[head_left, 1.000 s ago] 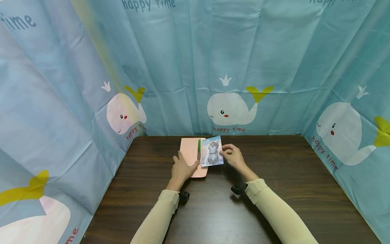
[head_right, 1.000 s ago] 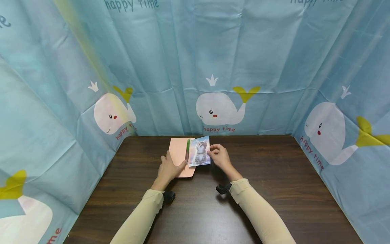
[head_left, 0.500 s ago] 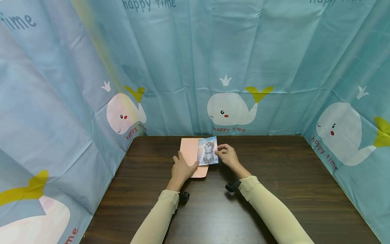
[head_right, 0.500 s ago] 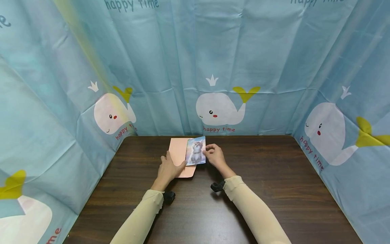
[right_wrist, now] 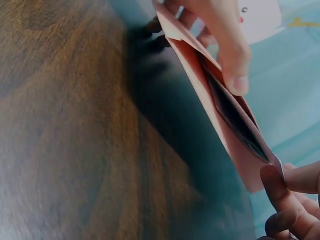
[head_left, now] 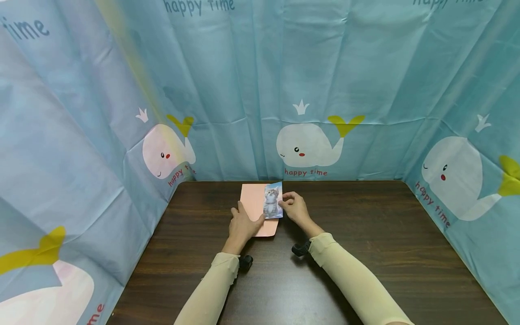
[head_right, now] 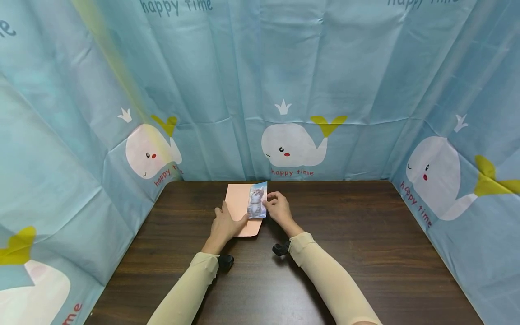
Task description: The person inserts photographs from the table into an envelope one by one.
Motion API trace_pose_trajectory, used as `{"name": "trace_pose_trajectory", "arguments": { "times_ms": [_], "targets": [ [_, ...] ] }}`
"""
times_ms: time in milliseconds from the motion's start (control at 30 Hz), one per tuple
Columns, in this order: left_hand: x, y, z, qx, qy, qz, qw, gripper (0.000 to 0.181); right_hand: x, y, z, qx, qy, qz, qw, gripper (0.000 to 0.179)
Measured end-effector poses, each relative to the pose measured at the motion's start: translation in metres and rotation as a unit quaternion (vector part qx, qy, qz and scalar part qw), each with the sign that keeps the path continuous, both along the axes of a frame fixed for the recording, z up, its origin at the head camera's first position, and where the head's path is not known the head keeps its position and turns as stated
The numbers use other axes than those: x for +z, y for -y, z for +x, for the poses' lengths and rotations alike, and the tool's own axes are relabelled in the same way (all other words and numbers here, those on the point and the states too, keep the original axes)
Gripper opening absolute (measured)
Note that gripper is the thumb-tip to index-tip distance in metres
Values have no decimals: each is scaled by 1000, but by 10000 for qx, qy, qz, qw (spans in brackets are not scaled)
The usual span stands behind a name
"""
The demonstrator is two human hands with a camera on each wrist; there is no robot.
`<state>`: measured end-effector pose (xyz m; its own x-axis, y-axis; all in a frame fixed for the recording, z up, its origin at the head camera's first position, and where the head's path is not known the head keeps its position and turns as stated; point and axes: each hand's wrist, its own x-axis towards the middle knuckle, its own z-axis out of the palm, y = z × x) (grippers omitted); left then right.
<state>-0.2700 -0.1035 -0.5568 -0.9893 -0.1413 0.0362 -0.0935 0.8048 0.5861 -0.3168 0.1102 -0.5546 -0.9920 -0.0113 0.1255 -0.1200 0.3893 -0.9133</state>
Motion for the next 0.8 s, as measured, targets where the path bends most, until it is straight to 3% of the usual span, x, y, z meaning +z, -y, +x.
{"name": "trace_pose_trajectory", "arguments": {
  "times_ms": [333,800],
  "targets": [
    [0,0,-1,21,40,4,10000,119,-2,12,-1,-459,-187,495,9975,23],
    [2,0,-1,41,74,50,10000,119,0,27,3,-574,-137,626,9963,22]
  ]
}}
